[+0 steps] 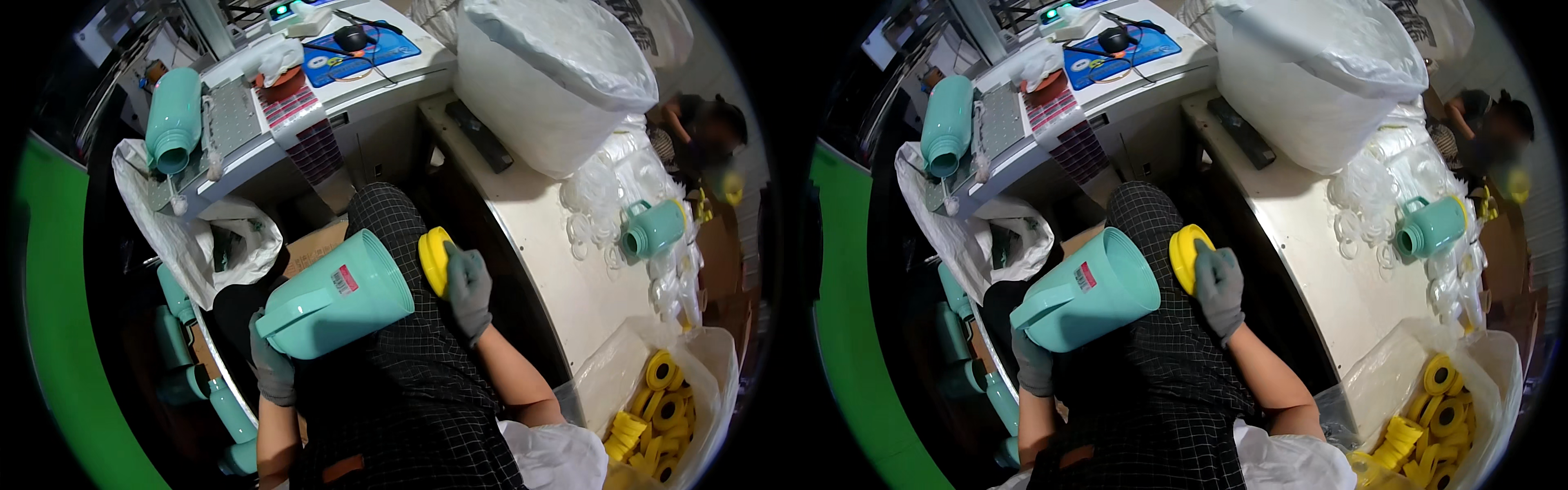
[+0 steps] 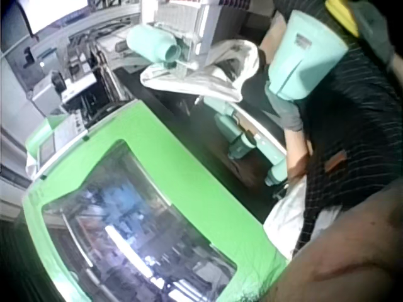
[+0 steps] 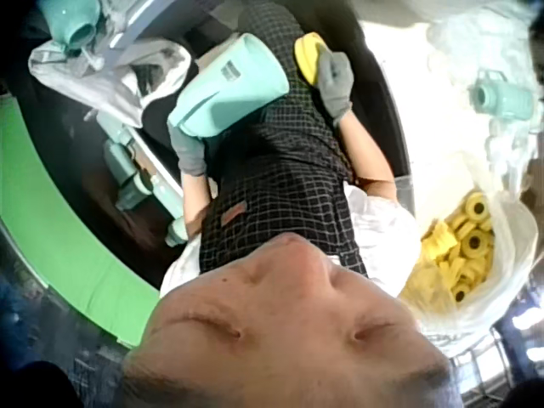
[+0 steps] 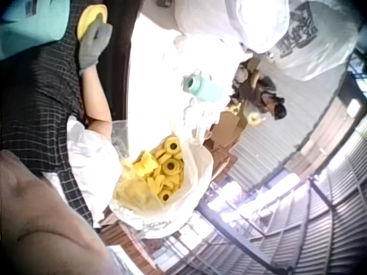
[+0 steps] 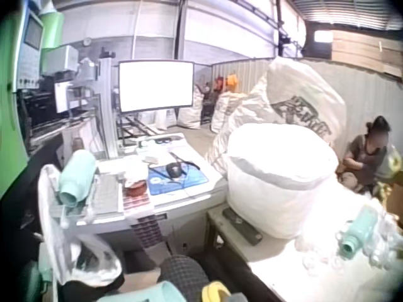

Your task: The person assembles teal water bottles by inserting a small internal component, attaching a yellow lid, and applying a label. The person handles the bottles one at a time, placing the finished items on a nearby table.

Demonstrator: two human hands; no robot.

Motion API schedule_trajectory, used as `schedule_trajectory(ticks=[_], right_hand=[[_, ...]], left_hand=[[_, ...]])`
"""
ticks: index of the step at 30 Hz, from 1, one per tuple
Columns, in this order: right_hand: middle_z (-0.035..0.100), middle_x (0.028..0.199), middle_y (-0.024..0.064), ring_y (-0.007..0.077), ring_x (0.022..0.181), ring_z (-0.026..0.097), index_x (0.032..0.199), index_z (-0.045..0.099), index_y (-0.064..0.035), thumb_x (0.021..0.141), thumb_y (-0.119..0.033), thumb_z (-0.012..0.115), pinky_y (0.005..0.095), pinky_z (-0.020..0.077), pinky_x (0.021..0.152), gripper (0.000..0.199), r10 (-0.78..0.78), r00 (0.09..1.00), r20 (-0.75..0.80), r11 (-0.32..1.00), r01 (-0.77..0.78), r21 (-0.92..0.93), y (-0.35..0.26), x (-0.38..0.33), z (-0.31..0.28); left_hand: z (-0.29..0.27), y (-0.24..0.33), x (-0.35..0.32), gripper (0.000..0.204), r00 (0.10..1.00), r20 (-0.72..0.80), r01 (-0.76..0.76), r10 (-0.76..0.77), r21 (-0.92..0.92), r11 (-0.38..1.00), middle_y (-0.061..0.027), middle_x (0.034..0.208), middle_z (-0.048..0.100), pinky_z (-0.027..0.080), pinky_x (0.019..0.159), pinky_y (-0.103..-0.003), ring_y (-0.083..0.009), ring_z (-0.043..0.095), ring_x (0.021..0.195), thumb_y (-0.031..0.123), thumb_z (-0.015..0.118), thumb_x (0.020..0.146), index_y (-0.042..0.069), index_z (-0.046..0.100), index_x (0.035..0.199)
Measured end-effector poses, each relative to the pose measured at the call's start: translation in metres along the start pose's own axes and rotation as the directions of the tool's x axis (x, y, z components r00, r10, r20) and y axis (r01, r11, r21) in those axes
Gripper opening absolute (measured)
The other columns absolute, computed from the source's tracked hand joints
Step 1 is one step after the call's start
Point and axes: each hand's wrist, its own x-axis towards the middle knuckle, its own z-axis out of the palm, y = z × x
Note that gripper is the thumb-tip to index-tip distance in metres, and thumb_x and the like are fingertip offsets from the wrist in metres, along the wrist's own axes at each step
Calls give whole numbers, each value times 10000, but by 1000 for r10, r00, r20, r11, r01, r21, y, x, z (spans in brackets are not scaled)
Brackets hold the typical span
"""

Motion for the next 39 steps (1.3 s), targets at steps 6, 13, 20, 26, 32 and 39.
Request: schedule_trajectory(ticks=[6,13,20,26,32,39], right_hand=[[604,967,59,148,837,591,1257,726,16,806,-195,820,270,489,764,507,-251,962,109,946,220,237,-92,37,7],[615,926,89,194,806,578,1211,753,-2,724,-227,877,300,490,692,551,-571,799,188,816,527,237,-85,25,13],[618,959,104,196,861,599,1161,757,15,803,-243,811,302,508,746,445,-345,914,212,928,299,221,-99,14,2],[627,1174,142,237,1120,598,1278,671,32,990,-352,554,365,459,1011,494,-164,909,384,858,-61,510,-100,48,-20],[549,1512,236,326,1449,487,1528,460,73,1051,-713,273,438,308,1245,939,-335,822,460,820,13,572,-121,78,10],[292,1706,150,308,1569,294,1671,207,-56,1090,-601,352,429,190,1302,809,-82,987,138,723,-37,690,-93,56,-64]], left_hand=[[1,-16,-6,387,978,132,-208,162,515,832,-114,1332,643,491,1076,-366,-204,602,1255,261,457,1120,17,553,1405],[1,-33,-9,471,971,232,-58,53,14,998,-168,1419,613,511,1083,-390,-250,633,1237,320,400,1142,2,519,1467],[35,-21,-23,418,925,104,-362,364,523,771,-141,1216,653,543,940,-369,-232,663,1072,286,444,1122,-37,553,1365],[31,5,-14,301,926,135,-374,352,445,814,-99,1102,649,535,848,-319,-170,638,979,232,516,1071,-22,593,1215],[71,19,-12,238,956,109,-292,272,422,858,-43,996,656,534,809,-276,-122,634,889,234,495,1066,39,597,1157],[49,9,4,342,945,188,-327,268,579,747,-71,1183,647,538,914,-314,-169,642,1053,281,525,1081,30,559,1312]])
